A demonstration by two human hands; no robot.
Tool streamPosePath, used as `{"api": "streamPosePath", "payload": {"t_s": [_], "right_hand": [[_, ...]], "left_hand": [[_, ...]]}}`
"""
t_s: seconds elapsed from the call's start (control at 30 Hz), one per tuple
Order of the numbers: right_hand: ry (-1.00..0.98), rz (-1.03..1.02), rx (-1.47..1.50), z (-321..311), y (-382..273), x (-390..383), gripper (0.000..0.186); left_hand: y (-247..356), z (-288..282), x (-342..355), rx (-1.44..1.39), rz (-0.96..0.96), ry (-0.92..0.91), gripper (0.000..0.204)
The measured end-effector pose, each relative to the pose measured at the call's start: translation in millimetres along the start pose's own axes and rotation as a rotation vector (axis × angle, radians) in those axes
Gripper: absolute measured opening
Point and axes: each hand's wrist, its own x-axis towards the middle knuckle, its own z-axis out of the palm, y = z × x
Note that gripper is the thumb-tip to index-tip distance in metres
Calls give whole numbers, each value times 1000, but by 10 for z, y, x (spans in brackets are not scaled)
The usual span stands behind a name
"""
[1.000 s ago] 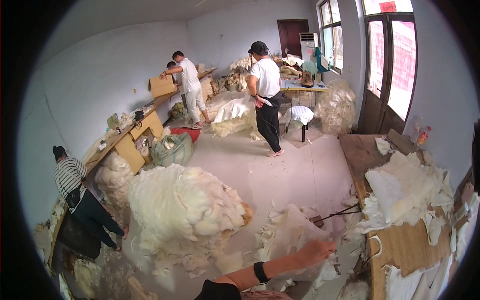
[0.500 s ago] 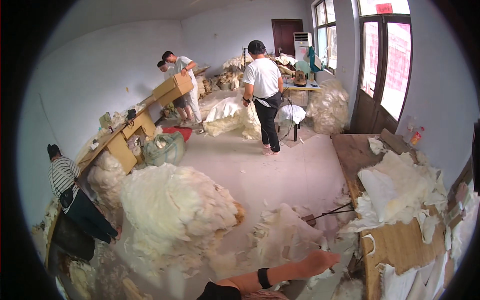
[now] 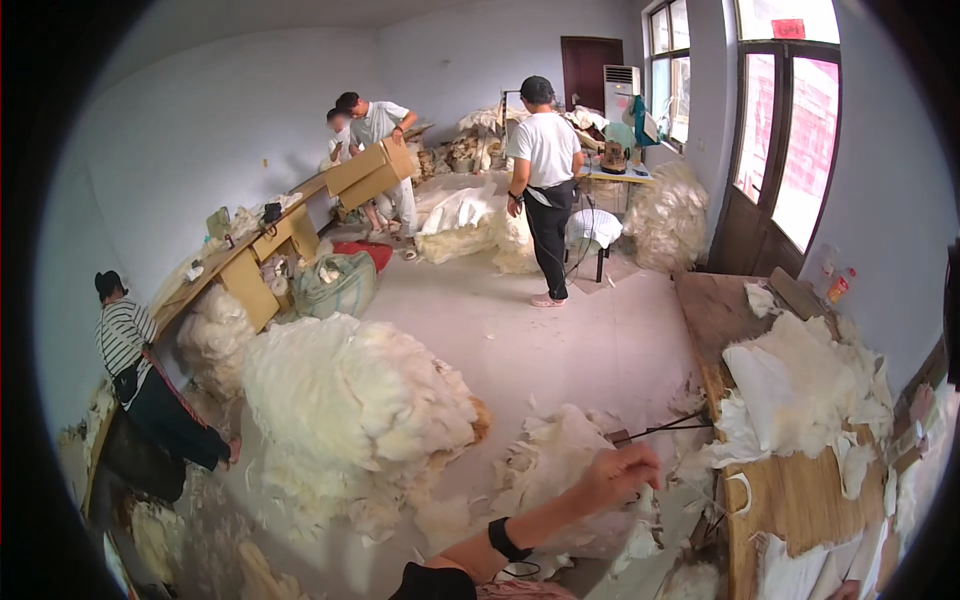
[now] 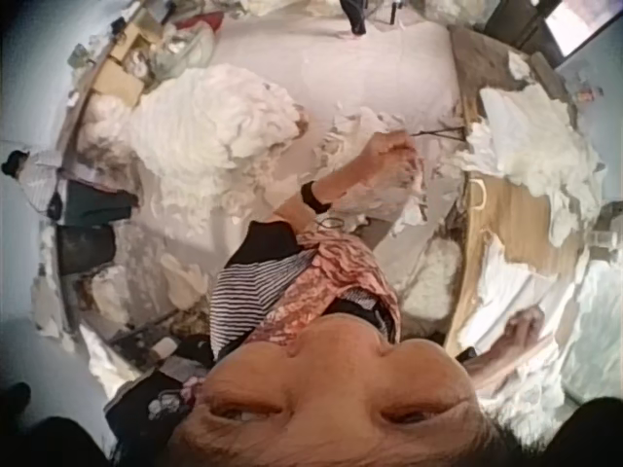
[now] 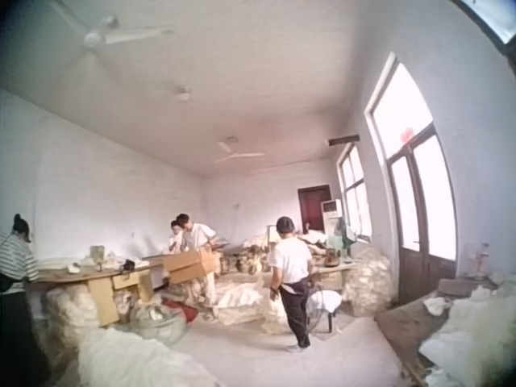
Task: Cutting and trimming sheepskin pelts using a knife and a wooden straightedge in a leather goods workshop.
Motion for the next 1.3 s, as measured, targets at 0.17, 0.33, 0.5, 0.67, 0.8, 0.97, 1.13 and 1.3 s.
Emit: {"api": "streamPosePath", "payload": {"t_s": [0.17, 0.33, 0.5, 0.67, 0.8, 0.97, 1.13, 1.3], "right_hand": [[-113, 149, 30, -151, 972, 215, 16], [-55, 294, -96, -661, 1426, -21, 13], [-376, 518, -281, -999, 1210, -397, 11], [-315, 286, -443, -1085, 946, -616, 13], [-83, -145, -70, -562, 283, -524, 20], [-139, 223, -22, -645, 392, -511, 13], [-262, 507, 157, -1276, 1511, -480, 6], [1, 653, -35, -1624, 2014, -542, 24]], "left_hand": [[-474, -673, -276, 559, -50, 131, 6], [-924, -1077, -647, 828, -217, 187, 7], [-1170, -1227, -697, 985, -276, 169, 10], [-1099, -1112, -227, 929, -225, 147, 8], [-833, -1204, -4, 639, -141, 308, 7], [-992, -1270, 159, 607, -70, 320, 7], [-1398, -1798, -277, 691, -219, 415, 7], [-1499, -1998, -485, 847, -347, 459, 6]]}}
